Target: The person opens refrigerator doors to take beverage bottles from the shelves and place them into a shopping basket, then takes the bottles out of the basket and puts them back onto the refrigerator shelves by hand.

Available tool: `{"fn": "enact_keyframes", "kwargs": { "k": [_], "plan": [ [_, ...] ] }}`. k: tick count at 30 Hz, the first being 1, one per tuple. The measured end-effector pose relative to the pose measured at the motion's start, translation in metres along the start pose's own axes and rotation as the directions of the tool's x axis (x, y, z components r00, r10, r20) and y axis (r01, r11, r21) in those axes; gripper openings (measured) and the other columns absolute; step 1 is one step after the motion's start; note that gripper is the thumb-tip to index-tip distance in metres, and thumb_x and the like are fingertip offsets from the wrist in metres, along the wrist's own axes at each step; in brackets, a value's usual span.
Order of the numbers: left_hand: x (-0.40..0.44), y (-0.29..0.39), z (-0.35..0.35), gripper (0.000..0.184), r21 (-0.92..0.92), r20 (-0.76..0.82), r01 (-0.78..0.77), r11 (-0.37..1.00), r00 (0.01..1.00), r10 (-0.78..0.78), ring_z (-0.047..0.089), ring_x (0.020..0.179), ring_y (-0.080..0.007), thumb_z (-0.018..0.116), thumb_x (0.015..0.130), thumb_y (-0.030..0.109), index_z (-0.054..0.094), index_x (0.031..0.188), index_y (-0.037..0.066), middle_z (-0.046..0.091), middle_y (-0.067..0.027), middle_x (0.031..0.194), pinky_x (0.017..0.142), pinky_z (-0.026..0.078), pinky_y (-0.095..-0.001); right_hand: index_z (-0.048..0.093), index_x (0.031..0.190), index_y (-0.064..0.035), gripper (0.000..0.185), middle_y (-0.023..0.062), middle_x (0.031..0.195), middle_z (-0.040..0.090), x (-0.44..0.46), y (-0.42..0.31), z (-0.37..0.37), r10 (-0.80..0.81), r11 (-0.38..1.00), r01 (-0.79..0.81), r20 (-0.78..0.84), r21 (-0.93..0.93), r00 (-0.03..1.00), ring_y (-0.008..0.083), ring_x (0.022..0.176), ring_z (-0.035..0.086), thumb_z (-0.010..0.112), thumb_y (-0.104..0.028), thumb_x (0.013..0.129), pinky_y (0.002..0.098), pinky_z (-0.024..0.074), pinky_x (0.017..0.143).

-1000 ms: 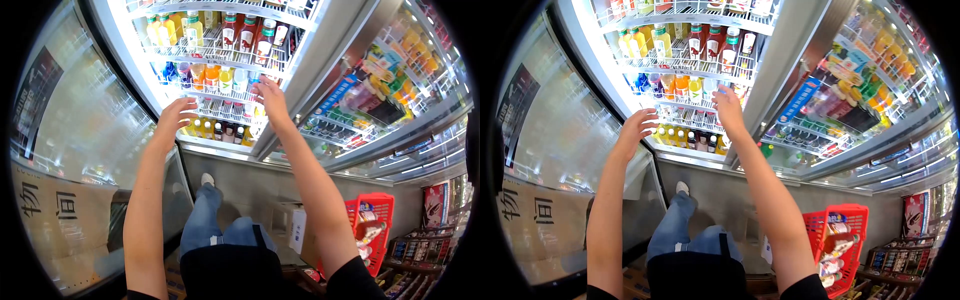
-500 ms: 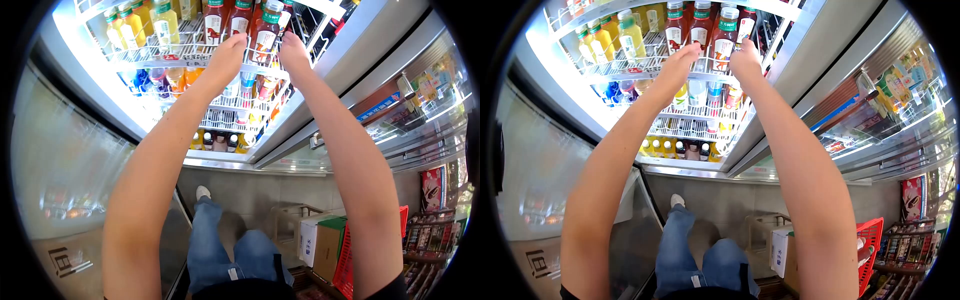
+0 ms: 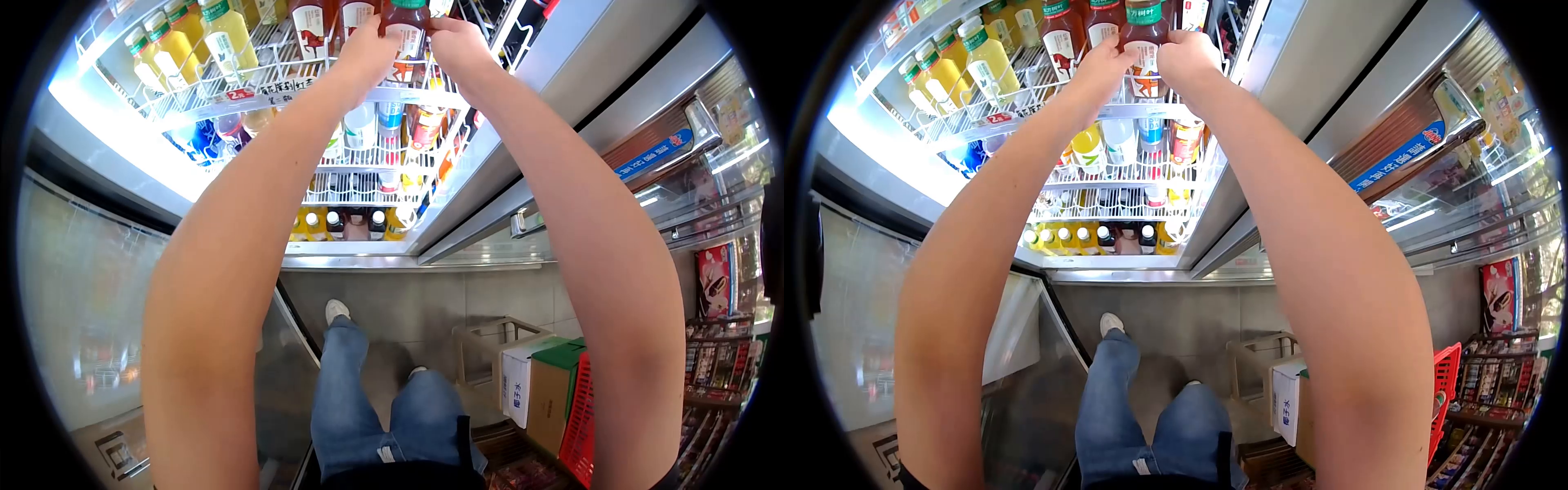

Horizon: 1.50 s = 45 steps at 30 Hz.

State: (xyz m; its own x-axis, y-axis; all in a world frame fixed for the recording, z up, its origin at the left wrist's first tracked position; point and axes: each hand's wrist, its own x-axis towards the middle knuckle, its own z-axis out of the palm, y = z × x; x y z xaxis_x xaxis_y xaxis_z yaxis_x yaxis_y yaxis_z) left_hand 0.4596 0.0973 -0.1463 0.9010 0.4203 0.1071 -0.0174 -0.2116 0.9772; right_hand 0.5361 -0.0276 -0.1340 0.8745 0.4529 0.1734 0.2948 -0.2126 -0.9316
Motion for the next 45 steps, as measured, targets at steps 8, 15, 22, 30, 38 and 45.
{"fn": "enact_keyframes", "kwargs": {
  "k": [8,15,22,30,38,45],
  "plan": [
    [-0.053,0.004,-0.015,0.043,0.134,-0.158,-0.449,0.883,0.871,0.466,0.055,0.12,-0.0219,0.064,0.096,0.022,0.046,0.125,-0.004,0.058,-0.0158,0.127,0.102,0.042,-0.0329,0.062,0.125,0.0056,0.043,0.0184,0.115,0.07,-0.042,-0.018,-0.004,-0.344,0.899,0.367,-0.13,0.24,0.93,0.023,0.105,0.068,0.045,0.002,0.085,0.0293,0.0493,0.093],
    [-0.134,0.035,-0.027,0.066,0.359,-0.181,-0.329,0.873,0.893,0.412,0.053,0.107,-0.0234,0.07,0.09,0.031,0.045,0.142,-0.001,0.049,-0.0146,0.112,0.093,0.046,-0.0367,0.06,0.125,0.0094,0.045,0.0176,0.115,0.068,-0.123,-0.076,-0.025,-0.259,0.955,0.26,-0.027,0.144,0.965,0.0224,0.111,0.065,0.036,0.008,0.087,0.0298,0.0477,0.101],
    [-0.243,0.091,-0.01,0.066,-0.042,-0.256,-0.387,0.921,0.895,0.365,0.052,0.121,-0.0249,0.068,0.093,0.025,0.032,0.144,0.003,0.051,-0.0162,0.129,0.106,0.04,-0.0375,0.063,0.118,0.0125,0.039,0.0194,0.108,0.07,-0.213,-0.114,-0.048,-0.208,0.917,0.165,0.082,0.364,0.975,0.0222,0.1,0.069,0.036,0.009,0.09,0.031,0.0529,0.095],
    [-0.34,0.169,0.024,0.051,-0.383,-0.265,-0.071,0.921,0.964,-0.036,0.054,0.113,-0.017,0.05,0.104,0.035,0.035,0.141,0.002,0.054,-0.0121,0.126,0.095,0.046,-0.0308,0.053,0.14,-0.0099,0.045,0.0093,0.132,0.058,-0.308,-0.14,-0.113,-0.301,0.901,0.174,0.287,0.397,0.909,0.0228,0.118,0.059,0.061,-0.019,0.097,0.0344,0.0462,0.1],
    [-0.391,0.216,0.049,0.048,-0.336,-0.115,0.095,0.937,0.983,-0.141,0.056,0.11,-0.015,0.049,0.104,0.04,0.042,0.137,0.006,0.056,-0.0083,0.123,0.09,0.049,-0.0296,0.035,0.153,-0.0169,0.072,0.0178,0.129,0.058,-0.377,-0.154,-0.16,-0.156,0.876,-0.047,0.375,0.48,0.914,0.0221,0.109,0.063,0.071,-0.018,0.091,0.032,0.053,0.088],
    [-0.399,0.207,0.07,0.047,-0.503,0.157,0.198,0.841,0.978,-0.136,0.056,0.113,-0.0172,0.052,0.101,0.035,0.041,0.141,0.013,0.056,-0.0043,0.126,0.092,0.046,-0.0361,0.036,0.15,-0.0161,0.068,0.0188,0.127,0.058,-0.417,-0.15,-0.187,-0.087,0.892,-0.021,0.216,0.452,0.973,0.0244,0.115,0.061,0.071,-0.017,0.091,0.0344,0.0533,0.091]
  ]
}}
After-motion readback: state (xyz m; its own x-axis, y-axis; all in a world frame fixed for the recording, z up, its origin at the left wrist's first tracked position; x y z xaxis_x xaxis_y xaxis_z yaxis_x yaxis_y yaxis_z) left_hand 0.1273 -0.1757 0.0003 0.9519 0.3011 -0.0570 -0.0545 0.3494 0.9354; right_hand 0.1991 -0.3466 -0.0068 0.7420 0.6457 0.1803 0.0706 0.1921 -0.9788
